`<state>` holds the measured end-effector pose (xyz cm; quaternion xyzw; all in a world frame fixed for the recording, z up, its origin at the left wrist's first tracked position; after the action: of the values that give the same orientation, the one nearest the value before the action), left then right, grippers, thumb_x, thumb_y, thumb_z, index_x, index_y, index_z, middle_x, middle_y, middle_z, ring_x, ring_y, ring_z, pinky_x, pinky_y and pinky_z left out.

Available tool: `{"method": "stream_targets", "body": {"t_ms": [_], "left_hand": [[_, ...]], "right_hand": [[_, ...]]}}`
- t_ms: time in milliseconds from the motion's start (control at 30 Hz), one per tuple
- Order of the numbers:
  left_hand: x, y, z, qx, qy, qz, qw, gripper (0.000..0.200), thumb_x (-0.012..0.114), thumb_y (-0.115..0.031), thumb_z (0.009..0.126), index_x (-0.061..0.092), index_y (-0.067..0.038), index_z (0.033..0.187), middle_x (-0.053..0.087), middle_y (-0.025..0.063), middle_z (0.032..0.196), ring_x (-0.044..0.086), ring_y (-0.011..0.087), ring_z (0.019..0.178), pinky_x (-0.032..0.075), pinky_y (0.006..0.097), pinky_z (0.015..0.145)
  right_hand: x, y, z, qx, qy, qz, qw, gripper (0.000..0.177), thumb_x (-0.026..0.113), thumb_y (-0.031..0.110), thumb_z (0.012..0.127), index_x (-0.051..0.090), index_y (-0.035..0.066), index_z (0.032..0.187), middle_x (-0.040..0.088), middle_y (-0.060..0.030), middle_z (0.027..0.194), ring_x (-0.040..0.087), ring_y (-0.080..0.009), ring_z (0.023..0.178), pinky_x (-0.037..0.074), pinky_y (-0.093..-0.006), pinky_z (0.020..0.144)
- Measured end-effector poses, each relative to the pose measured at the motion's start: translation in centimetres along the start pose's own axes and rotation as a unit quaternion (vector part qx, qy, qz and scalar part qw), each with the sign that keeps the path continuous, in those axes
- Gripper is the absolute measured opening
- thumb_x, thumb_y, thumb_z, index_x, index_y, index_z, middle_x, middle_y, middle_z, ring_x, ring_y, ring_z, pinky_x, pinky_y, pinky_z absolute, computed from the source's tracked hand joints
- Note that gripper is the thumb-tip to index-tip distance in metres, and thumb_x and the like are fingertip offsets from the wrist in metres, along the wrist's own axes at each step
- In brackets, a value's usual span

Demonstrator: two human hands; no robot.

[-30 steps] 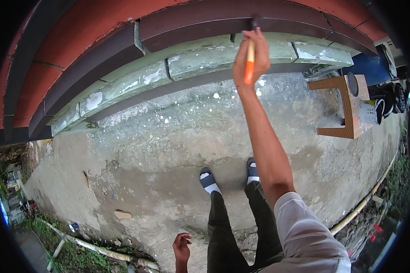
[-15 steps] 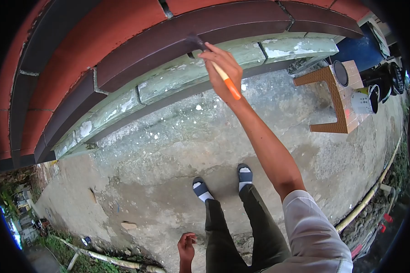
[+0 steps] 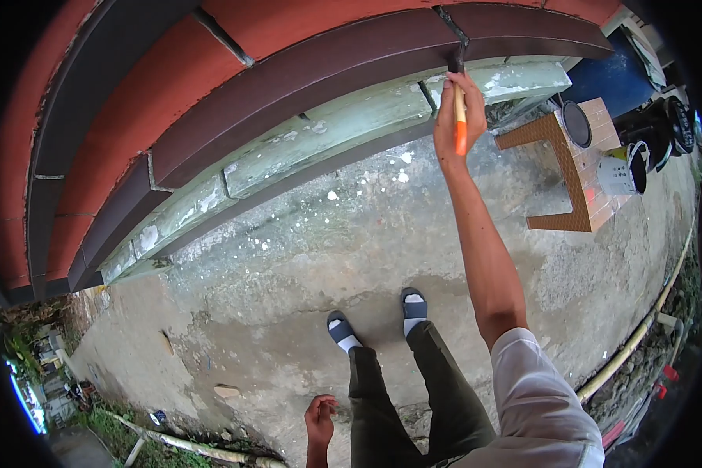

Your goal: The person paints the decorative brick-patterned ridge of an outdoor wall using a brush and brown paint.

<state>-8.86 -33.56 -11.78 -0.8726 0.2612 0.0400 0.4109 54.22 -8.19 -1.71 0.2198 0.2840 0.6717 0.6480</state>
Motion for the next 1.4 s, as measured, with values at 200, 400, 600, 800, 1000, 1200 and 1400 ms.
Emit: {"method": "stream_targets", "body": {"t_ms": [200, 400, 600, 800, 1000, 1200, 1400], "left_hand": [[0.6, -0.7, 0.1, -0.004, -0.011, -0.007, 1.0, 0.022, 0.046, -0.013, 0.105, 0.064, 0.0, 0.105, 0.069, 0.0095, 0.091, 0.061, 0.011, 0.074, 0.053, 0.0271, 0.07], [0.5, -2.4, 0.4, 0.01, -0.01, 0.005, 1.0, 0.021, 0.045, -0.011, 0.104, 0.063, 0.0, 0.106, 0.069, 0.0091, 0.092, 0.061, 0.0107, 0.075, 0.052, 0.0272, 0.071], [0.6, -1.8, 0.4, 0.003, 0.001, 0.009, 1.0, 0.021, 0.045, -0.009, 0.103, 0.063, -0.001, 0.107, 0.069, 0.009, 0.092, 0.061, 0.0106, 0.075, 0.052, 0.0271, 0.071], [-0.5, -0.1, 0.1, -0.009, 0.008, -0.012, 1.0, 0.021, 0.044, -0.009, 0.103, 0.063, -0.001, 0.107, 0.069, 0.0092, 0.092, 0.061, 0.0113, 0.076, 0.052, 0.0274, 0.072], [-3.3, 2.2, -0.4, -0.021, -0.003, -0.04, 0.999, 0.022, 0.044, -0.009, 0.104, 0.063, -0.001, 0.108, 0.069, 0.009, 0.093, 0.061, 0.0116, 0.077, 0.052, 0.0278, 0.072], [-8.2, 5.4, -1.8, -0.027, -0.04, -0.079, 0.996, 0.023, 0.043, -0.009, 0.103, 0.063, 0.0, 0.107, 0.07, 0.0097, 0.095, 0.064, 0.0128, 0.081, 0.053, 0.0282, 0.071], [-12.7, 7.2, -2.9, -0.029, -0.077, -0.104, 0.991, 0.023, 0.041, -0.004, 0.103, 0.064, 0.001, 0.107, 0.069, 0.0102, 0.092, 0.062, 0.0123, 0.08, 0.052, 0.0276, 0.071]], "right_hand": [[4.7, 6.1, -7.5, 0.02, 0.079, 0.059, 0.995, 0.021, 0.068, -0.003, 0.083, 0.073, 0.008, 0.101, 0.067, -0.0201, 0.121, 0.064, -0.0327, 0.101, 0.051, -0.0394, 0.087], [8.6, 13.0, -12.4, -0.029, 0.266, 0.208, 0.941, 0.028, 0.071, -0.006, 0.077, 0.074, 0.009, 0.1, 0.067, -0.0149, 0.124, 0.064, -0.0299, 0.104, 0.057, -0.0364, 0.084], [5.8, 7.5, -7.1, -0.04, 0.174, 0.16, 0.971, 0.027, 0.069, -0.009, 0.078, 0.075, 0.007, 0.099, 0.069, -0.016, 0.119, 0.066, -0.0302, 0.1, 0.054, -0.0372, 0.084], [-0.1, 1.9, -2.6, 0.042, -0.019, 0.002, 0.999, 0.014, 0.062, 0.008, 0.097, 0.068, 0.006, 0.11, 0.065, -0.0173, 0.121, 0.062, -0.0299, 0.111, 0.05, -0.0387, 0.092], [5.6, 9.3, -7.2, -0.057, 0.092, -0.02, 0.994, 0.015, 0.066, 0.011, 0.095, 0.068, 0.005, 0.108, 0.068, -0.0202, 0.114, 0.065, -0.0337, 0.112, 0.051, -0.0418, 0.092], [11.8, 17.7, -16.2, -0.044, 0.166, 0.05, 0.984, 0.012, 0.063, 0.005, 0.093, 0.068, 0.003, 0.103, 0.066, -0.0263, 0.121, 0.066, -0.0362, 0.109, 0.053, -0.0406, 0.089], [17.8, 26.8, -23.8, -0.077, 0.225, 0.127, 0.963, 0.019, 0.067, -0.005, 0.084, 0.07, 0.004, 0.101, 0.063, -0.0253, 0.127, 0.066, -0.035, 0.104, 0.054, -0.0404, 0.086]]}}
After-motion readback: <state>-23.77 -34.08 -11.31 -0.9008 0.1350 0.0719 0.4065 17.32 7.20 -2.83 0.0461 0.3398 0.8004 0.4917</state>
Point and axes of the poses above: each hand's wrist, its own z-axis towards the middle knuckle, its own x-axis out of the palm, y = z × x, the point moved 7 cm from there along z, towards the middle knuckle
